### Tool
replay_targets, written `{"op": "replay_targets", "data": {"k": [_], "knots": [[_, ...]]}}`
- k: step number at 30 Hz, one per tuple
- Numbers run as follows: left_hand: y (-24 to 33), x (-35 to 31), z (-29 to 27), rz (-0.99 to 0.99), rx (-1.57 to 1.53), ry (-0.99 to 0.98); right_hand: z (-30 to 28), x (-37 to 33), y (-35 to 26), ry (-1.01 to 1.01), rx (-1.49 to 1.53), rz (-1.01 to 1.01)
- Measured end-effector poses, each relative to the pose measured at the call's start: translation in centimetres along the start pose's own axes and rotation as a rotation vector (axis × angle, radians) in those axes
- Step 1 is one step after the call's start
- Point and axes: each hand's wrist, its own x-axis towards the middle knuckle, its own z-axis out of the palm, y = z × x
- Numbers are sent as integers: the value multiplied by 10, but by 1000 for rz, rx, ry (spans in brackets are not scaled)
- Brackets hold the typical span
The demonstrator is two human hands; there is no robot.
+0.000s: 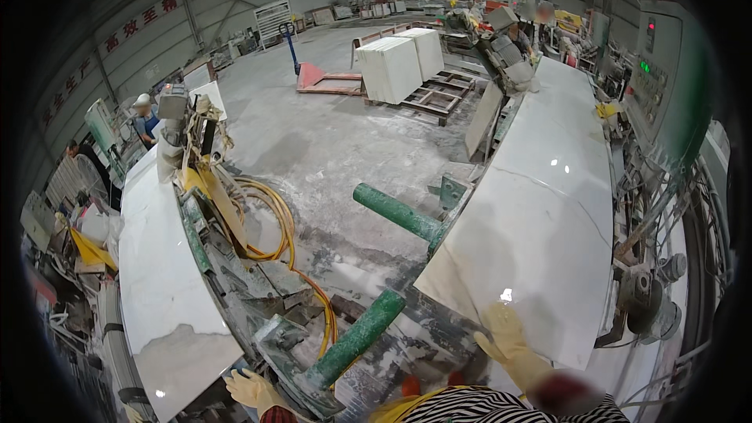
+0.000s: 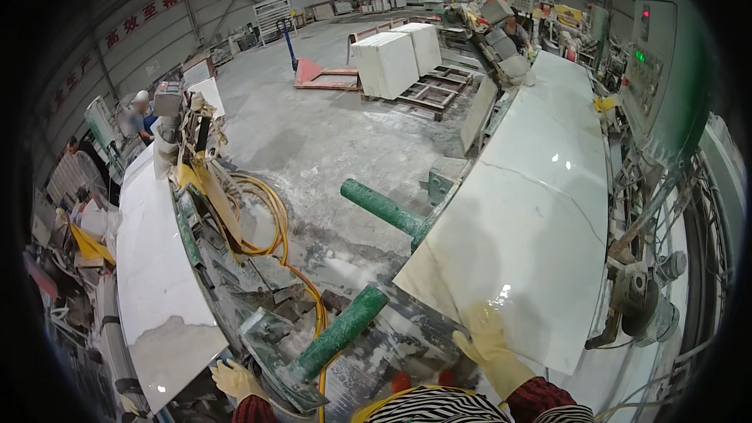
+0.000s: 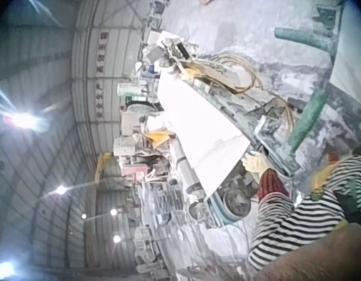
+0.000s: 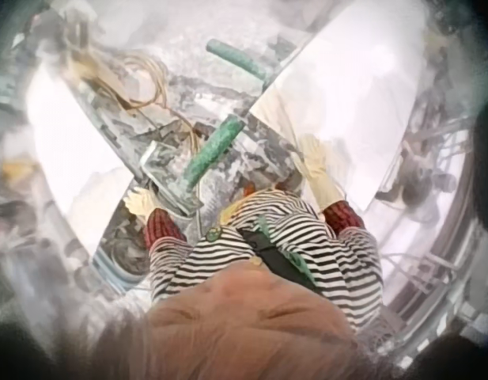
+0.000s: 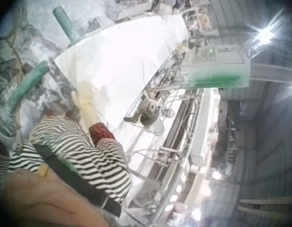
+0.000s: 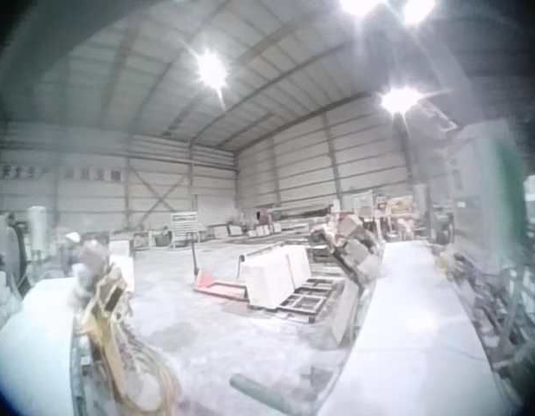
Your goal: The person repeatedly lifts large white stone slabs from a conveyor, turns them over, and places them back onto the conveyor. The person wears gloves and handles the slabs by hand throughout the process.
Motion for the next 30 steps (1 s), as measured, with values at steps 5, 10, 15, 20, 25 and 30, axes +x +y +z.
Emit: {"op": "replay_targets", "data": {"k": [5,10,15,20,25,30], "knots": [[-10,-7,5,-3,32,138,22,82,-42,60,104,-223],[-4,-13,2,17,-9,184,63,105,-31,259,38,-292],[-11,-15,12,55,-75,261,66,102,-21,227,-3,-319],[-17,-15,18,30,-60,252,41,84,-11,171,88,-343],[-9,-19,11,23,-44,187,25,33,40,148,10,-299],[-16,-22,5,11,-71,204,17,-47,113,71,-78,-229]]}}
